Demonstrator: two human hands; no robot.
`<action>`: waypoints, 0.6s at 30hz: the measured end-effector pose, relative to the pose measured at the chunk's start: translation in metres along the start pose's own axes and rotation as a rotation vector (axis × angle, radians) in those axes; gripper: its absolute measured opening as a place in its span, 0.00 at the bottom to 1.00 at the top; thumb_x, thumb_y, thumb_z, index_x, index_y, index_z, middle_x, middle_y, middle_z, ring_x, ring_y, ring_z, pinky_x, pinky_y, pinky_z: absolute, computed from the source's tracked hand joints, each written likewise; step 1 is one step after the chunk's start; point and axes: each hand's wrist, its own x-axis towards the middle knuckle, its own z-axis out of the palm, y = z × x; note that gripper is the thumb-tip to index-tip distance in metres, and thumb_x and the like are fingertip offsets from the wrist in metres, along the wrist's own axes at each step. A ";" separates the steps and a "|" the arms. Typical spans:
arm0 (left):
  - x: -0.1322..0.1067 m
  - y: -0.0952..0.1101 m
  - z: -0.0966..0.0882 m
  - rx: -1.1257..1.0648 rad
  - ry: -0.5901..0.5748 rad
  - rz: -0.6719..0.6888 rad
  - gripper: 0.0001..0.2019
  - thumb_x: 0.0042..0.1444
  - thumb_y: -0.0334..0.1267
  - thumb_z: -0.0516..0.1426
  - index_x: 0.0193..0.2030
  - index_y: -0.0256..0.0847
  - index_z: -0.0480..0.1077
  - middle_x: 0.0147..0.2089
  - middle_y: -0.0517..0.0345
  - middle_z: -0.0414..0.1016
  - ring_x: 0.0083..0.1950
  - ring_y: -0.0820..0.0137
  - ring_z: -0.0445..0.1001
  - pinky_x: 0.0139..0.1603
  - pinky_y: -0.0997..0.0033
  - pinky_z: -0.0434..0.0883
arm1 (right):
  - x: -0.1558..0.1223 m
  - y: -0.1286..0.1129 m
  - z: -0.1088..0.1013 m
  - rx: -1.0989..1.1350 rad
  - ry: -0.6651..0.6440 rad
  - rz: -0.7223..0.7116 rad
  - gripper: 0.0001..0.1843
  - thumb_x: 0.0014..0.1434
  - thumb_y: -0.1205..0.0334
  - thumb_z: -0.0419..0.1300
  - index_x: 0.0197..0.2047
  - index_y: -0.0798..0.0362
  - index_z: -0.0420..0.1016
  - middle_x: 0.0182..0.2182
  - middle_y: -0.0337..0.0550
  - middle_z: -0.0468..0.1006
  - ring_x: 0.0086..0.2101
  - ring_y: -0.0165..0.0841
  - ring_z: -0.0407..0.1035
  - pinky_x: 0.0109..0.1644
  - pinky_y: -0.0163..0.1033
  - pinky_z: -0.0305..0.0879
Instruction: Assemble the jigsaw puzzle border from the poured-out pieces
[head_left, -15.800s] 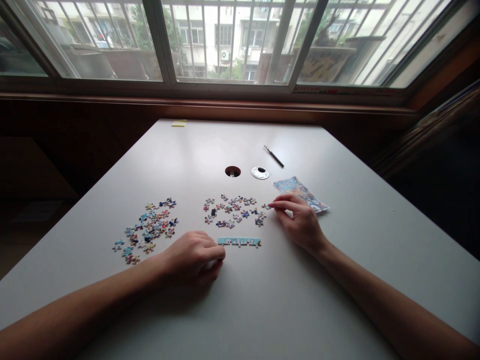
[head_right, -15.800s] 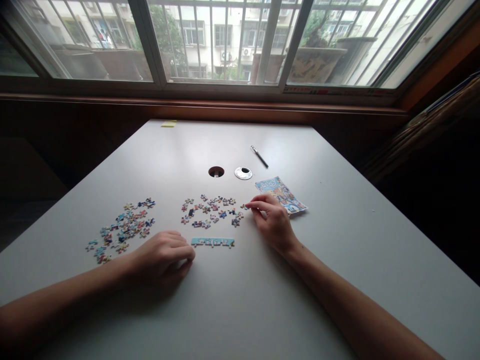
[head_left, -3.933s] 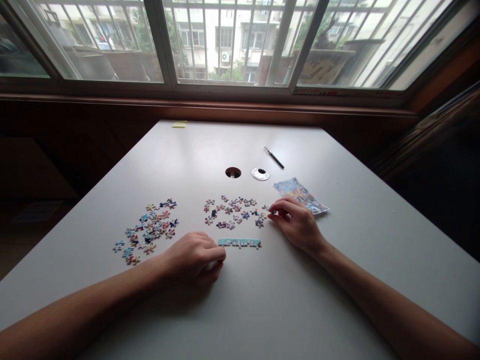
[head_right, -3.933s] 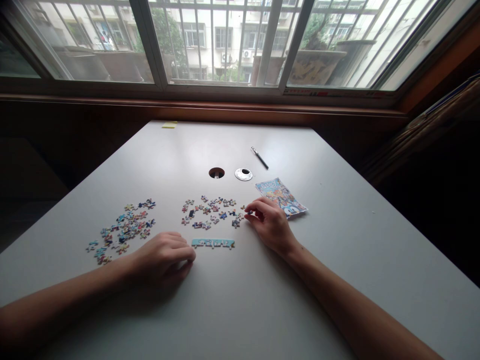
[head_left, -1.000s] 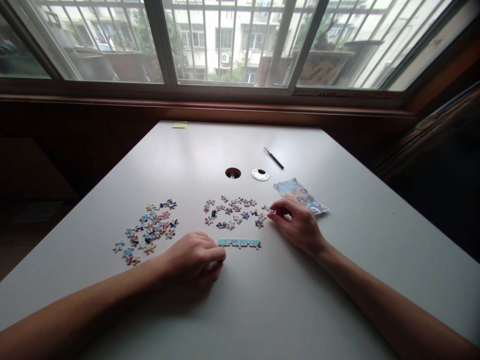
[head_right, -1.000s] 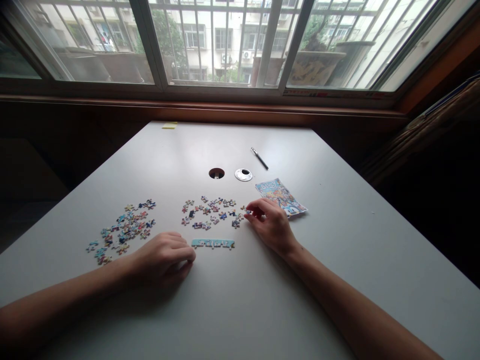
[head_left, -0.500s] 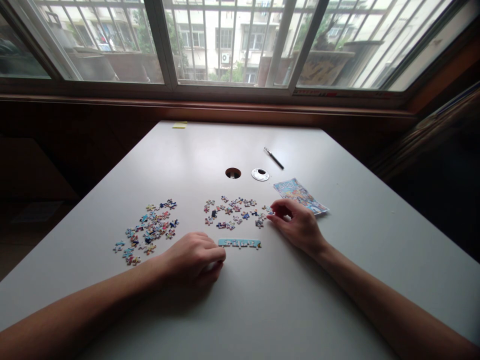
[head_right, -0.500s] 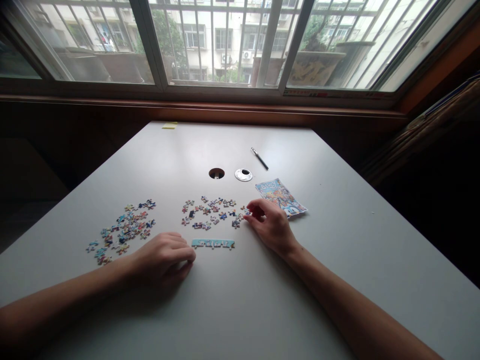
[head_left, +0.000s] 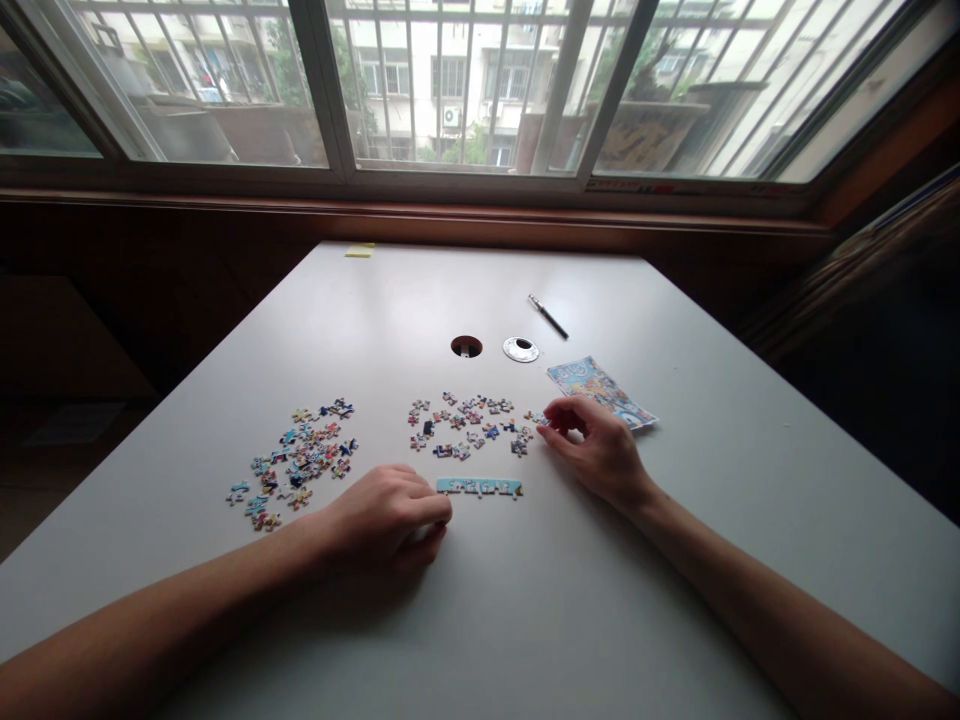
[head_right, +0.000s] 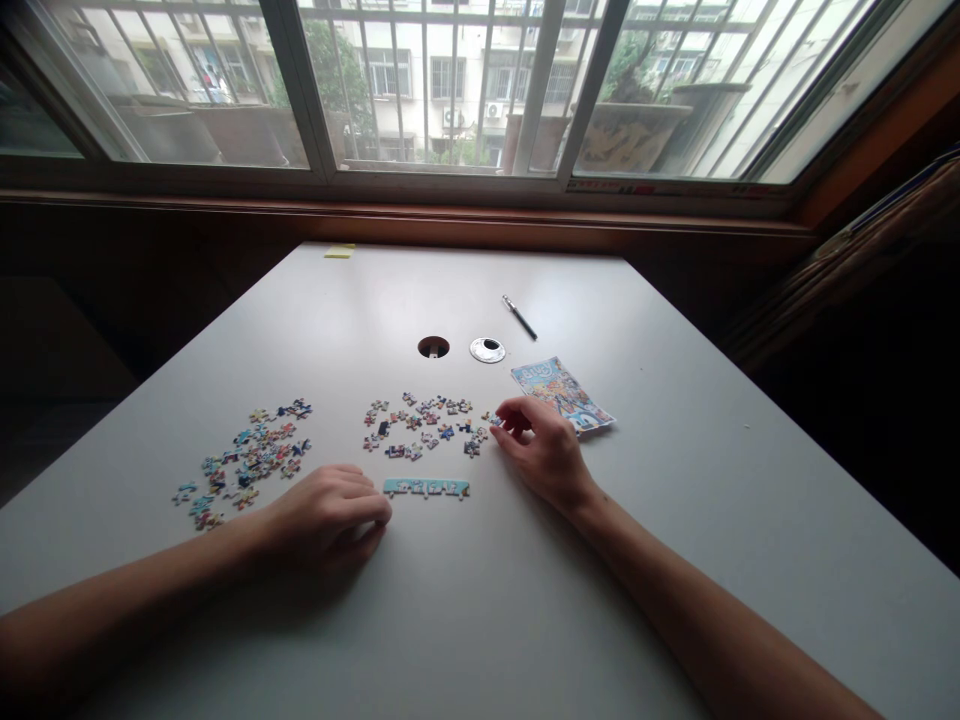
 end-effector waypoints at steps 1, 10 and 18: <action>0.000 0.000 0.000 0.000 0.003 0.002 0.04 0.57 0.32 0.52 0.32 0.42 0.64 0.24 0.62 0.69 0.25 0.73 0.66 0.33 0.70 0.66 | 0.000 0.000 0.000 0.005 0.004 0.002 0.07 0.59 0.59 0.63 0.40 0.51 0.73 0.32 0.43 0.75 0.31 0.34 0.71 0.36 0.42 0.72; 0.000 0.000 0.000 0.008 -0.005 0.004 0.05 0.57 0.32 0.52 0.31 0.42 0.63 0.24 0.62 0.68 0.24 0.73 0.65 0.31 0.70 0.65 | 0.000 0.004 0.003 0.072 0.014 0.064 0.08 0.58 0.60 0.62 0.40 0.50 0.69 0.34 0.44 0.75 0.31 0.33 0.71 0.34 0.41 0.73; 0.001 0.000 -0.001 0.008 0.000 0.006 0.04 0.57 0.32 0.52 0.31 0.42 0.64 0.24 0.62 0.69 0.24 0.73 0.66 0.31 0.70 0.66 | -0.001 0.006 0.006 0.184 0.023 0.085 0.14 0.56 0.59 0.64 0.40 0.49 0.62 0.35 0.43 0.75 0.30 0.32 0.71 0.31 0.38 0.72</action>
